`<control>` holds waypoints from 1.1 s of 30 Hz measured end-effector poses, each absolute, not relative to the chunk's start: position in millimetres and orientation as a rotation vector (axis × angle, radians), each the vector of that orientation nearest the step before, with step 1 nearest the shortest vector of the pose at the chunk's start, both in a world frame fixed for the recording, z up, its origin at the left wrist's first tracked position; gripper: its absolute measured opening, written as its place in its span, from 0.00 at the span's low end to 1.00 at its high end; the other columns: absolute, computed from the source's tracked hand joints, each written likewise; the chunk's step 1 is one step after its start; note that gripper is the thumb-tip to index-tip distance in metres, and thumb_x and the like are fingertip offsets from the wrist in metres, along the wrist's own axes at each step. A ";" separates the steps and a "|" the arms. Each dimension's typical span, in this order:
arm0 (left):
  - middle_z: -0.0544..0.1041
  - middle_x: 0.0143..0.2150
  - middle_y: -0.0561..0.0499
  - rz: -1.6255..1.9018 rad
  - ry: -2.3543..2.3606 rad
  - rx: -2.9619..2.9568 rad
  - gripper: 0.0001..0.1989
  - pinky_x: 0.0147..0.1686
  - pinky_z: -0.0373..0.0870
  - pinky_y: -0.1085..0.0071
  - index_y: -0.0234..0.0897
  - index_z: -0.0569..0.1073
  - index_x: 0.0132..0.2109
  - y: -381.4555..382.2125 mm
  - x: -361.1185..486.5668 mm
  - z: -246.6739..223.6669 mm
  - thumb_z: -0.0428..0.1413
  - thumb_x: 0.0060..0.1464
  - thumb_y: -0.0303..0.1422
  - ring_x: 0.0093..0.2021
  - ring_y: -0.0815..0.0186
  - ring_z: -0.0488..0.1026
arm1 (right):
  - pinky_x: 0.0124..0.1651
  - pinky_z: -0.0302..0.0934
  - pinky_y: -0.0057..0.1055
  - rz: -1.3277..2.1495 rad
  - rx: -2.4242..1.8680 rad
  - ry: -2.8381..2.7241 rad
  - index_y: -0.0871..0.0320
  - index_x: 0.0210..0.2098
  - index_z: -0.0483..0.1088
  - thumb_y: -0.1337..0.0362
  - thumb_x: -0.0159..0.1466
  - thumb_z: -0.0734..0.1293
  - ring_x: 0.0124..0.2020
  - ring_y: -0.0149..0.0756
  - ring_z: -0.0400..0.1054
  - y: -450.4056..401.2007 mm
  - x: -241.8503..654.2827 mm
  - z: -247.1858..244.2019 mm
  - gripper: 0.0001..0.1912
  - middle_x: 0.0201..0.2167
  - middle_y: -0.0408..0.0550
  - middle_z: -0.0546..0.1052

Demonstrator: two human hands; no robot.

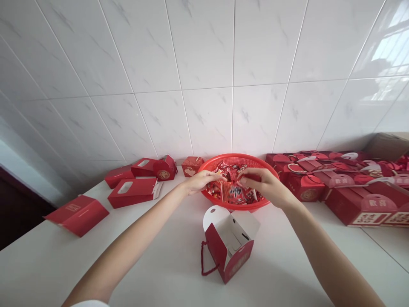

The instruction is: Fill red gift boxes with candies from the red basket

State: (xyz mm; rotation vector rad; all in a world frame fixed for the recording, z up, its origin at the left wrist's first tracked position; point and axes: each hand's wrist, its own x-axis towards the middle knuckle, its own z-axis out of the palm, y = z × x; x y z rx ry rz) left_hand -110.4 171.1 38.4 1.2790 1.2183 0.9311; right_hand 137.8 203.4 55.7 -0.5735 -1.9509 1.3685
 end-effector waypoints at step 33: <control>0.77 0.43 0.47 0.811 1.336 1.585 0.21 0.43 0.67 0.68 0.36 0.79 0.44 157.3 -83.5 63.6 0.62 0.53 0.50 0.46 0.60 0.72 | 0.29 0.67 0.27 1.579 -0.625 -2.035 0.56 0.39 0.68 0.49 0.68 0.65 0.26 0.34 0.76 159.1 131.9 66.2 0.15 0.25 0.44 0.77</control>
